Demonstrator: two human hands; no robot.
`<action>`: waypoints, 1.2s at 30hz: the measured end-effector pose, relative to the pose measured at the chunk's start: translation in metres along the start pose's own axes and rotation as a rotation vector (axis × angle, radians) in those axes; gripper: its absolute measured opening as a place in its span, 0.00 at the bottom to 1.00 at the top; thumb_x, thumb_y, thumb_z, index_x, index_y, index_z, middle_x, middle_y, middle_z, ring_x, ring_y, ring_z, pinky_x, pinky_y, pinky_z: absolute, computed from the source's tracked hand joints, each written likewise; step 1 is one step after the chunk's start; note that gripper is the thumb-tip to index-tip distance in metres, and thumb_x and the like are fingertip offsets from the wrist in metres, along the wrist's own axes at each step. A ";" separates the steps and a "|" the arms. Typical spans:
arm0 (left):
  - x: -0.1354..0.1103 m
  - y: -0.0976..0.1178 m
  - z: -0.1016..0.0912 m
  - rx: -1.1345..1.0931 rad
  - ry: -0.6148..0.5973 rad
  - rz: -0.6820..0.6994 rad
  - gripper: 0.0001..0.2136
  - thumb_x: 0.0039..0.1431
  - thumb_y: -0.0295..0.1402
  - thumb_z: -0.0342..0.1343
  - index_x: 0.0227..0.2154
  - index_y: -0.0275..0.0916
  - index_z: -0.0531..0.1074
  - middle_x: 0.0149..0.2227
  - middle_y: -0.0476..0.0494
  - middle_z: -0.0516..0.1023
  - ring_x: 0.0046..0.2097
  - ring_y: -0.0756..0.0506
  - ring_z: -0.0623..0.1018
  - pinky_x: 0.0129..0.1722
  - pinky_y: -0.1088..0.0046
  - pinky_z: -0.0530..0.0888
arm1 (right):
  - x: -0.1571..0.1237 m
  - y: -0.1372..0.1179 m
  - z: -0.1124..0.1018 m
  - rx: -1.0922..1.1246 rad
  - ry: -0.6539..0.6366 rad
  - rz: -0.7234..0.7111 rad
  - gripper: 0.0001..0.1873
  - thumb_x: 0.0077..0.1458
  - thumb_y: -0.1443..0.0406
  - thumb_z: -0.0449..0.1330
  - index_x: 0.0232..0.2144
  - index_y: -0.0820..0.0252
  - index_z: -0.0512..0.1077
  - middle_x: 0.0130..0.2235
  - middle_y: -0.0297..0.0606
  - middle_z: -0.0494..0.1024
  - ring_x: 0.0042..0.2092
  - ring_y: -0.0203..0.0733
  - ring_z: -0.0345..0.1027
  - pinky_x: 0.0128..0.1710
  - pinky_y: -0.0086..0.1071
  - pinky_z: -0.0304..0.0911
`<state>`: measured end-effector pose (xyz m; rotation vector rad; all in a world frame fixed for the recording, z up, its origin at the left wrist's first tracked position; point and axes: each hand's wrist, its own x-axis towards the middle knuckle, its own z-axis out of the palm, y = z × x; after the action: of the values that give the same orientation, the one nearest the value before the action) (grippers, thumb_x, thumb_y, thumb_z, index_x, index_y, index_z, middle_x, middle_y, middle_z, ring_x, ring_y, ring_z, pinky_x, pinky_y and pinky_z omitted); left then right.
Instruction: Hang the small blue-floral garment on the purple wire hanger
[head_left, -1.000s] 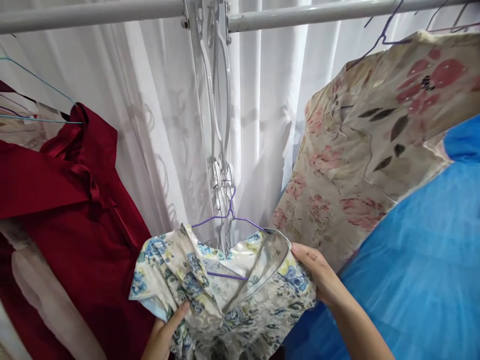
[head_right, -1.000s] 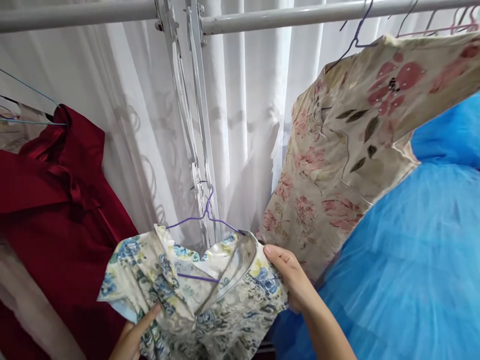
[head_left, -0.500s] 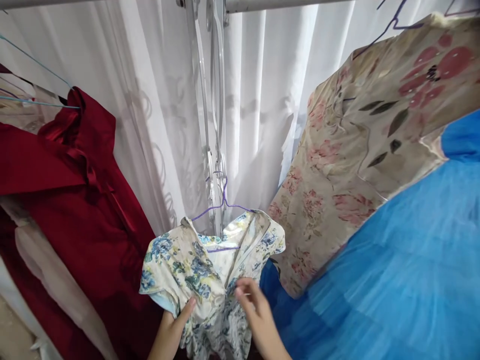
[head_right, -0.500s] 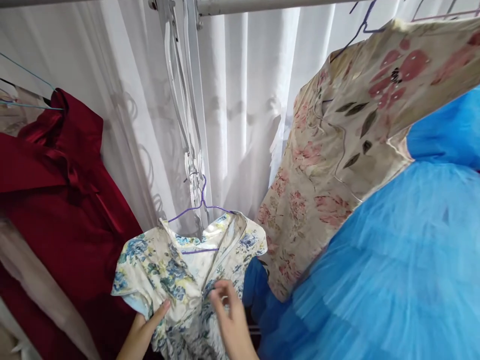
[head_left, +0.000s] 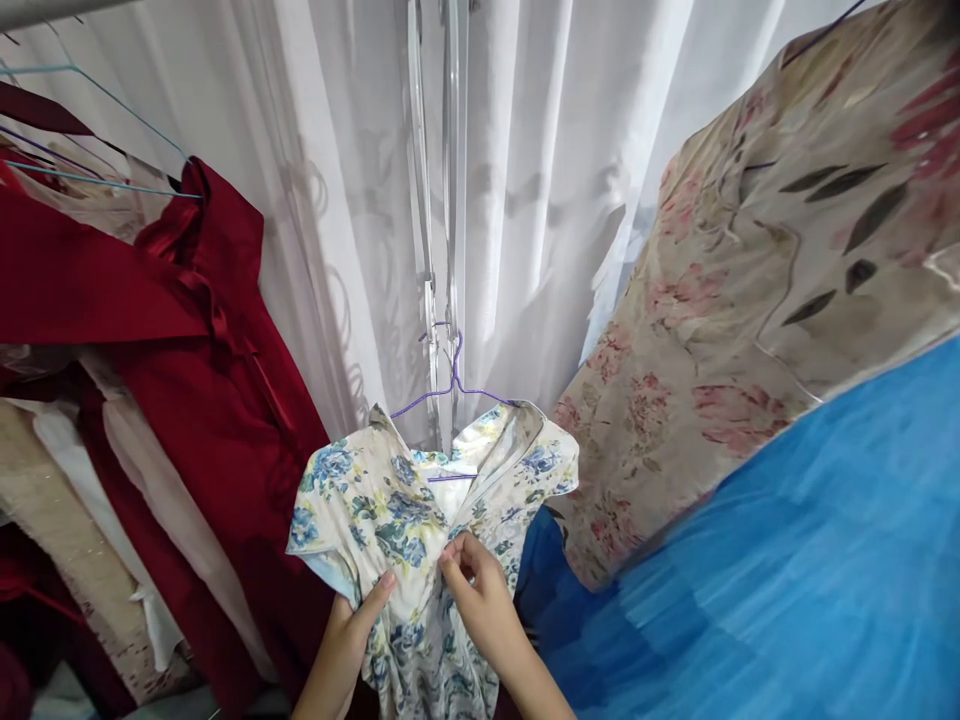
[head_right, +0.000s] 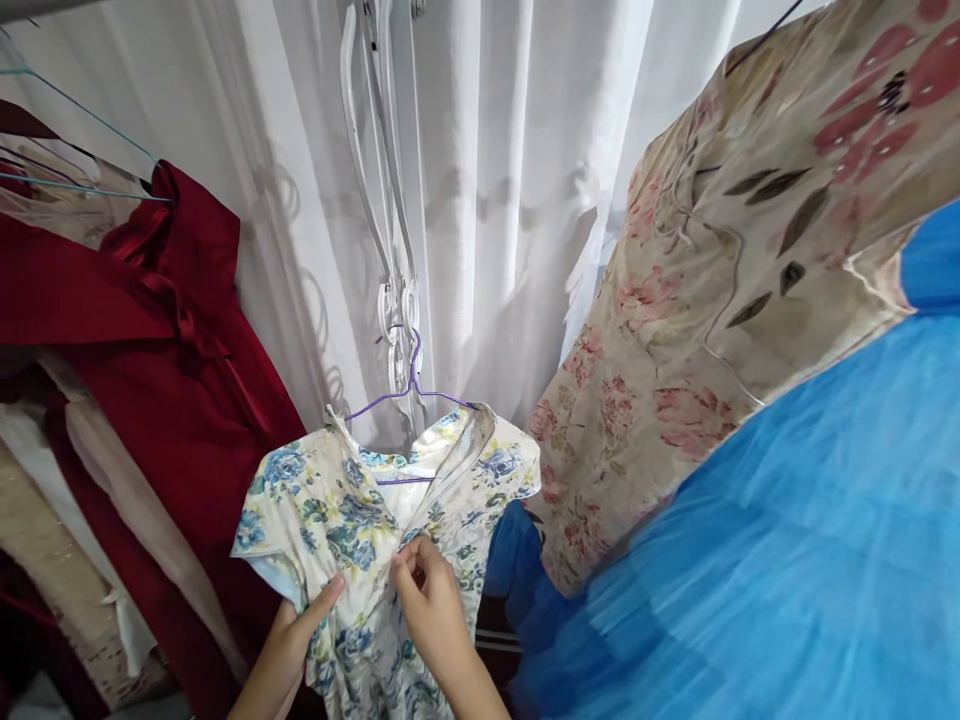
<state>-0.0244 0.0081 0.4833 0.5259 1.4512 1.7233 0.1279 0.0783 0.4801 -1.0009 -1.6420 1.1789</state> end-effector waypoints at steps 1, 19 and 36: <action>-0.001 -0.003 0.001 -0.015 -0.001 -0.015 0.27 0.53 0.33 0.65 0.57 0.40 0.67 0.56 0.39 0.74 0.63 0.36 0.67 0.64 0.54 0.61 | -0.001 0.000 -0.002 -0.003 0.012 0.003 0.12 0.62 0.59 0.53 0.28 0.57 0.63 0.24 0.29 0.64 0.26 0.37 0.58 0.28 0.30 0.52; 0.052 -0.019 -0.013 0.153 0.328 0.279 0.22 0.52 0.46 0.62 0.47 0.39 0.69 0.48 0.41 0.76 0.55 0.34 0.72 0.51 0.59 0.74 | 0.007 0.004 -0.026 -0.388 -0.088 -0.040 0.10 0.62 0.65 0.48 0.27 0.57 0.61 0.25 0.32 0.69 0.28 0.39 0.63 0.31 0.30 0.53; 0.063 -0.055 0.034 0.510 -0.488 0.627 0.05 0.57 0.31 0.56 0.36 0.41 0.74 0.33 0.43 0.80 0.36 0.43 0.80 0.38 0.72 0.75 | 0.005 0.004 0.010 -0.133 0.077 0.213 0.16 0.61 0.56 0.52 0.26 0.58 0.68 0.16 0.26 0.64 0.20 0.35 0.60 0.25 0.28 0.58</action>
<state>-0.0190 0.0791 0.4280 1.6940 1.4300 1.4780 0.1178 0.0808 0.4749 -1.3160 -1.5994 1.1639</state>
